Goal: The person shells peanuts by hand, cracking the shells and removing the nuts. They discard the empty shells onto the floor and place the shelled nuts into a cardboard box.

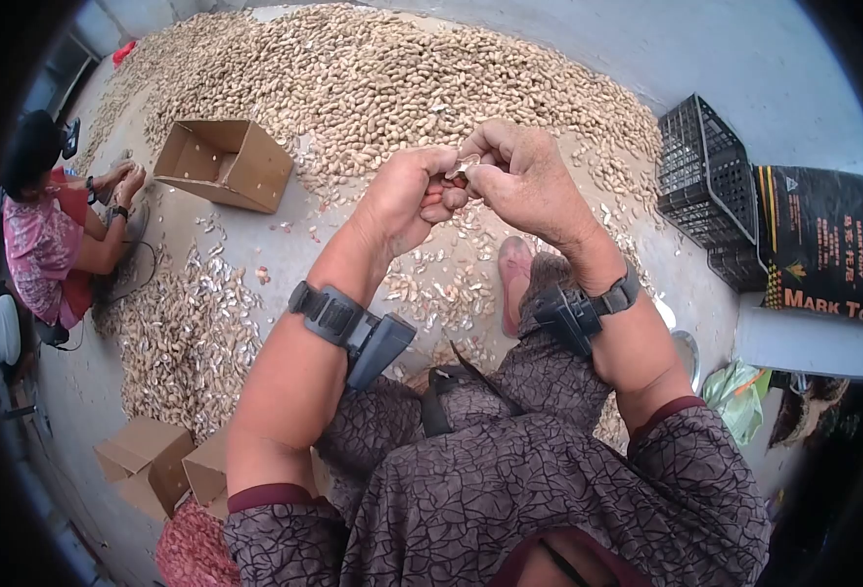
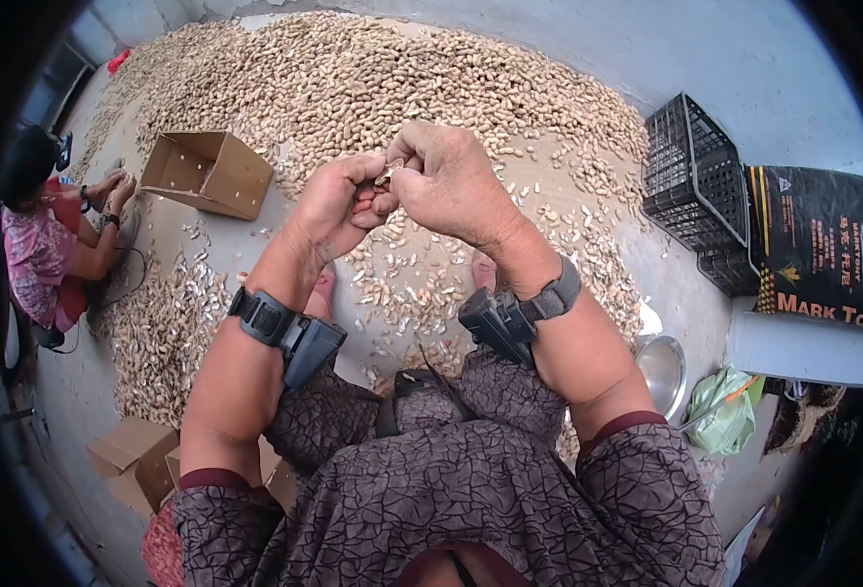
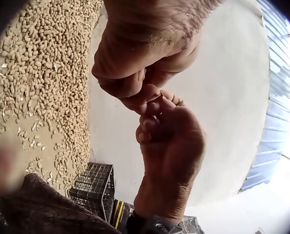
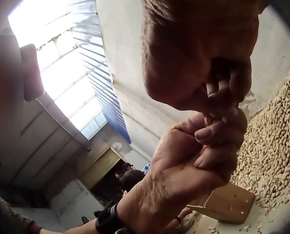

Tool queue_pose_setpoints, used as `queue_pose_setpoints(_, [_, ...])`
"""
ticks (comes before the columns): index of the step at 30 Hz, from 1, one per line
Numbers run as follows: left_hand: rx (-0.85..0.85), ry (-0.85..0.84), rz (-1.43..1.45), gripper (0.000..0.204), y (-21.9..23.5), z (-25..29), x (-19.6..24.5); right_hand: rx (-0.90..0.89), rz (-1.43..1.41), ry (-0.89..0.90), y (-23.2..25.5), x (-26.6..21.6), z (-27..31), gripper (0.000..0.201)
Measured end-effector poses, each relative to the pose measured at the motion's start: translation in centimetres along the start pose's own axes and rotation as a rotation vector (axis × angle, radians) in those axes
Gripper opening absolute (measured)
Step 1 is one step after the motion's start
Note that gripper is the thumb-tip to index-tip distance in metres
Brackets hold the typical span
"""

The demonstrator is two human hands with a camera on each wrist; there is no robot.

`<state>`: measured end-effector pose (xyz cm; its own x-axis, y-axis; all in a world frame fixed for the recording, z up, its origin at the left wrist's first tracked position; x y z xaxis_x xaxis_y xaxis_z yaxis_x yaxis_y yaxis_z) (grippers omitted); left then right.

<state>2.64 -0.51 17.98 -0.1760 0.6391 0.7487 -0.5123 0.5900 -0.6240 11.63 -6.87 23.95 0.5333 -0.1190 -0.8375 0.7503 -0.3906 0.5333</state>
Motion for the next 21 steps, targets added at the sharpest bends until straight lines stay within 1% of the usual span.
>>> queue_pose_setpoints(1, [-0.012,0.000,-0.019,0.015,-0.1,0.1,0.1,-0.001,-0.001,-0.002,0.4,-0.4,0.1,0.008])
queue_pose_setpoints(3, [-0.018,0.006,-0.041,0.013,-0.1,0.9,-0.3,-0.104,-0.137,-0.208,0.6,-0.3,0.9,0.007])
queue_pose_setpoints(4, [-0.019,-0.025,-0.039,0.012,0.0,0.9,-0.3,-0.139,-0.133,-0.217,0.7,0.1,0.8,0.008])
queue_pose_setpoints(5, [-0.020,-0.054,-0.039,0.011,0.0,0.9,-0.2,-0.138,-0.134,-0.219,0.7,-0.1,0.9,0.008])
queue_pose_setpoints(7, [-0.048,-0.084,-0.058,0.012,0.0,1.0,0.0,-0.154,-0.207,-0.282,0.7,-0.5,1.0,0.013])
queue_pose_setpoints(8, [-0.074,-0.117,-0.078,0.012,-0.1,0.9,0.2,-0.153,-0.207,-0.282,0.7,-0.3,0.9,0.013])
queue_pose_setpoints(10, [-0.090,-0.118,-0.079,0.013,-0.2,0.8,0.0,-0.154,-0.211,-0.266,0.7,0.2,0.7,0.017])
queue_pose_setpoints(13, [-0.113,-0.132,-0.086,0.013,-0.5,0.3,0.4,-0.185,-0.291,-0.303,1.2,0.6,-0.2,0.016])
queue_pose_setpoints(15, [-0.117,-0.131,-0.090,0.013,-0.5,0.3,0.4,-0.161,-0.279,-0.310,1.5,0.5,-0.2,0.016])
queue_pose_setpoints(17, [-0.160,-0.133,-0.046,0.013,-0.6,0.3,0.4,-0.209,-0.325,-0.332,1.5,0.4,-0.1,0.014])
queue_pose_setpoints(19, [-0.159,-0.121,-0.019,0.014,-0.8,0.3,0.2,-0.204,-0.317,-0.333,1.7,0.8,-0.2,0.013])
queue_pose_setpoints(21, [-0.166,-0.094,0.068,0.015,-1.0,0.2,0.0,-0.211,-0.327,-0.339,1.8,1.0,-0.2,0.012])
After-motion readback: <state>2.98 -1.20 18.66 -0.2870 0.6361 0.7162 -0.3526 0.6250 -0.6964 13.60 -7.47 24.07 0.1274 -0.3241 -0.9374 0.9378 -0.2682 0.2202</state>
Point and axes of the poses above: each hand's wrist, its own z-axis away from the middle knuckle, its own y-axis out of the back of the hand, x = y × z, the point moved 5 cm from there along -z, towards the middle knuckle, and after that the axes turned 9 degrees about -y, right-handed, at the moved point
